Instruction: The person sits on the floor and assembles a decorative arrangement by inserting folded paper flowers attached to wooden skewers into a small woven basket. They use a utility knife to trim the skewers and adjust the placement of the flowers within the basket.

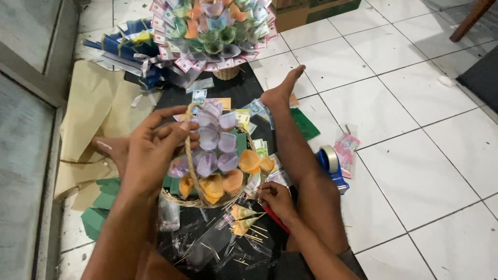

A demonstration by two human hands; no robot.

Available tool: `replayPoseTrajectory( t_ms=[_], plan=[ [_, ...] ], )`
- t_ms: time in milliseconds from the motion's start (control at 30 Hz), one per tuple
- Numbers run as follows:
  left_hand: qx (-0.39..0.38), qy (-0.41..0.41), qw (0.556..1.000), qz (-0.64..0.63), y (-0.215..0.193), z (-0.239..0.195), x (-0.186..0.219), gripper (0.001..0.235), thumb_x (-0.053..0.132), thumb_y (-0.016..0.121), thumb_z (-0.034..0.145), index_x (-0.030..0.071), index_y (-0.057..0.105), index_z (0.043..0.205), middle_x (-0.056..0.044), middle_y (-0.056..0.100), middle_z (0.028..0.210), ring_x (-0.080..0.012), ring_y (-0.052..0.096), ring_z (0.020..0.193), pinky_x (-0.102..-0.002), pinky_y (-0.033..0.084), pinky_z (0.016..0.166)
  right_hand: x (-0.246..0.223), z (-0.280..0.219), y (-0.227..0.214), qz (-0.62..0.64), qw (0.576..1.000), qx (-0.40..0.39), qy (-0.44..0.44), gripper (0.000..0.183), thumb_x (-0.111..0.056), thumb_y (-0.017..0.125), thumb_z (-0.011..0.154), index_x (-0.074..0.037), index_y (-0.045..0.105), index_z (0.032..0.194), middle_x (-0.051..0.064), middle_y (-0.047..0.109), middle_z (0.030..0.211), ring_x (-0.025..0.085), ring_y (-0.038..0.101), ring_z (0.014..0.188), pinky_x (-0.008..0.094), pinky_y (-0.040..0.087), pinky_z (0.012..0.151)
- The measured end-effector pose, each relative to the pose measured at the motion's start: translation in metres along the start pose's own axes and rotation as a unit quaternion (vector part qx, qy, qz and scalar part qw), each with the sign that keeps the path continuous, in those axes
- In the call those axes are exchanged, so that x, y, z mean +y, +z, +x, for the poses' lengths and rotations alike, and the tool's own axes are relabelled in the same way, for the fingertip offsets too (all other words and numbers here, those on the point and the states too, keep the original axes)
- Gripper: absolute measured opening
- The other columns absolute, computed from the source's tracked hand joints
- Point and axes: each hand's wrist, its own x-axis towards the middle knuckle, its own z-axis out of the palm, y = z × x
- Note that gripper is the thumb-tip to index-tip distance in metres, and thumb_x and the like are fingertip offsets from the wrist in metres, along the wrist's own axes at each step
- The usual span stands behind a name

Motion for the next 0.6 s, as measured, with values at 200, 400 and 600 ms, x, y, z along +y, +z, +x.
replayPoseTrajectory(
  t_ms=[200, 400, 600],
  plan=[
    [0.000, -0.005, 1.000, -0.003, 0.003, -0.003, 0.004, 0.031, 0.004, 0.066, 0.096, -0.002, 0.068, 0.126, -0.027, 0.074, 0.104, -0.0287, 0.076, 0.087, -0.043, 0.068, 0.080, 0.005, 0.002, -0.003, -0.004, 1.000, 0.000, -0.001, 0.017, 0.000, 0.075, 0.083, 0.002, 0.075, 0.101, 0.016, 0.077, 0.079, 0.021, 0.073, 0.066, 0.034, 0.059, 0.065],
    [-0.022, -0.005, 1.000, 0.002, 0.007, -0.007, 0.003, 0.031, 0.005, 0.065, 0.096, -0.005, 0.068, 0.125, -0.027, 0.075, 0.104, -0.0282, 0.076, 0.086, -0.045, 0.068, 0.078, 0.001, 0.005, 0.000, -0.003, 1.000, -0.006, 0.020, 0.020, -0.004, 0.079, 0.085, 0.002, 0.075, 0.103, 0.015, 0.075, 0.079, 0.020, 0.073, 0.068, 0.033, 0.059, 0.066],
    [-0.029, -0.021, 0.999, -0.021, 0.019, -0.024, 0.007, 0.035, 0.005, 0.066, 0.092, -0.010, 0.067, 0.124, -0.027, 0.075, 0.104, -0.0293, 0.077, 0.084, -0.043, 0.068, 0.076, -0.019, -0.002, -0.005, -0.069, 0.997, 0.019, 0.014, 0.028, -0.006, 0.079, 0.084, 0.002, 0.076, 0.111, 0.019, 0.077, 0.092, 0.026, 0.074, 0.085, 0.041, 0.059, 0.077]
  ],
)
